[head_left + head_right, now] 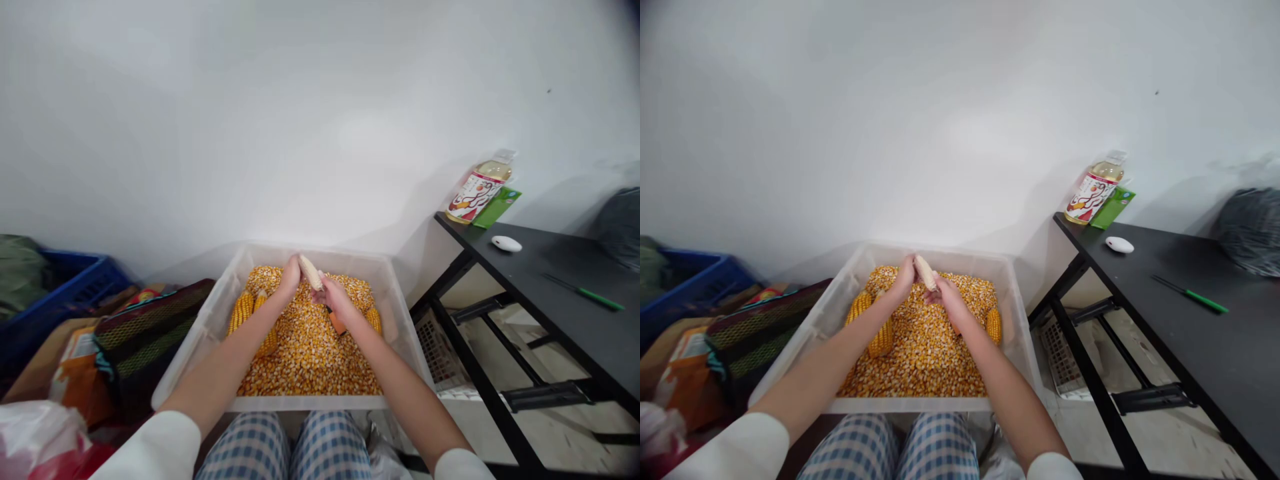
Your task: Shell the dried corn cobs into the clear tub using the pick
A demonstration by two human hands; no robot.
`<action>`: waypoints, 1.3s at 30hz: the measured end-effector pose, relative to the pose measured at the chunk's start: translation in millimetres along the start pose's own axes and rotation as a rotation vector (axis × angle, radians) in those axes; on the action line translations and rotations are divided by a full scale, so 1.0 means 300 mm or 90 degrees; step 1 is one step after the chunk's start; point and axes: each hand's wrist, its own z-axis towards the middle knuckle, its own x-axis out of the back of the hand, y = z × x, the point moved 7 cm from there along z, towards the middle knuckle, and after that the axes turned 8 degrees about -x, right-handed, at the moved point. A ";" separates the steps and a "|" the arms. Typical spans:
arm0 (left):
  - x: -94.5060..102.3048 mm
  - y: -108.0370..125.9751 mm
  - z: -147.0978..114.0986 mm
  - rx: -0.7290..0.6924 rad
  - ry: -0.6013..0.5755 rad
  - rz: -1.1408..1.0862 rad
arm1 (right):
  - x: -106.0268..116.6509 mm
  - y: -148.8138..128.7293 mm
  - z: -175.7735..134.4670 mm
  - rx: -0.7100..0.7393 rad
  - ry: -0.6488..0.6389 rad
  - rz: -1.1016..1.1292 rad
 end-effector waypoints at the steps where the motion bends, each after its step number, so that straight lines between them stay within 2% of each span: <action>1: 0.001 0.014 0.004 -0.013 -0.013 -0.002 | 0.008 -0.011 -0.004 0.012 0.010 0.026; 4: 0.015 0.076 0.019 -0.097 -0.058 0.038 | 0.043 -0.046 -0.012 0.058 0.057 0.049; 5: 0.011 0.091 0.021 -0.109 -0.095 0.048 | 0.055 -0.058 -0.013 0.078 0.077 0.035; 9: -0.033 0.114 -0.007 -0.039 -0.273 0.003 | 0.082 -0.091 -0.018 0.144 0.141 -0.074; 13: -0.055 0.138 -0.040 -0.010 -0.339 -0.020 | 0.085 -0.105 -0.020 0.189 0.169 -0.195; 21: -0.049 0.131 -0.050 0.036 -0.351 -0.009 | 0.094 -0.123 -0.031 0.262 0.211 -0.377; 28: -0.037 0.102 -0.039 0.077 -0.337 -0.014 | 0.063 -0.168 -0.083 0.313 0.237 -0.492; 34: -0.034 0.085 -0.046 0.144 -0.329 -0.037 | 0.055 -0.175 -0.091 0.340 0.238 -0.538; 39: -0.035 0.076 -0.047 0.164 -0.332 -0.081 | 0.059 -0.173 -0.084 0.353 0.227 -0.528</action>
